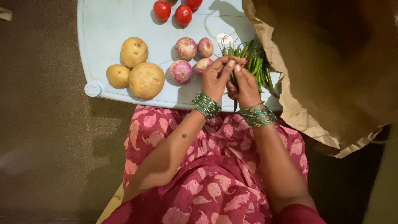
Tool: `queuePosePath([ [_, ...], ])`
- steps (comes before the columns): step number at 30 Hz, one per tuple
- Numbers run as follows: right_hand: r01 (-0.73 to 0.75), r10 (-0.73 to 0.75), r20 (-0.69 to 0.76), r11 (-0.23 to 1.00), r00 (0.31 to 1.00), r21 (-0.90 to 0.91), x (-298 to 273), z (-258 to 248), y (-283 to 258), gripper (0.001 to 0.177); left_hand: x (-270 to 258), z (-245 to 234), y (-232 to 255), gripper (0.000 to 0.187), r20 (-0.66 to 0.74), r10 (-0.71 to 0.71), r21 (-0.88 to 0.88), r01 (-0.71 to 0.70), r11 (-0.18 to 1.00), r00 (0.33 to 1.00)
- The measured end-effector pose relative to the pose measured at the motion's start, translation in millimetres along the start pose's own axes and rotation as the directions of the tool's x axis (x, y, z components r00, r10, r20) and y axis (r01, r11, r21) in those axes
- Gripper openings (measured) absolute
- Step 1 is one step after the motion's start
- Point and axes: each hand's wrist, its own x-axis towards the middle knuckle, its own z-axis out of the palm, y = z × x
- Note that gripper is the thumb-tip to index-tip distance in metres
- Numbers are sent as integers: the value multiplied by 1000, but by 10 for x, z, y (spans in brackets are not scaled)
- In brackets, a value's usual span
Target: The person sorts vegetables by picking green chilies and tomatoes from a paper bag and placing them onto a small table.
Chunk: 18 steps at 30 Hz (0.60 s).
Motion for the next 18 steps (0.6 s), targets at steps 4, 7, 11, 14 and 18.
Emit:
queuePosePath([
  [4,-71,76,130,997,989,-43,-77,10,-85,28,30,-54,44,24,-79,-126,3,127,992,989],
  [7,-111,114,129,993,985,-31,-81,6,-108,31,27,-38,44,23,-50,-70,5,70,998,996],
  [11,-97,93,54,992,994,80,-69,61,-79,25,0,-29,51,24,-53,-154,19,155,988,987],
  [14,-97,90,137,994,986,47,-82,63,-110,30,14,-43,51,24,-39,-83,8,83,996,996],
  [18,-189,200,174,979,964,-77,-146,74,-170,34,38,-158,152,24,-120,-77,90,88,992,990],
])
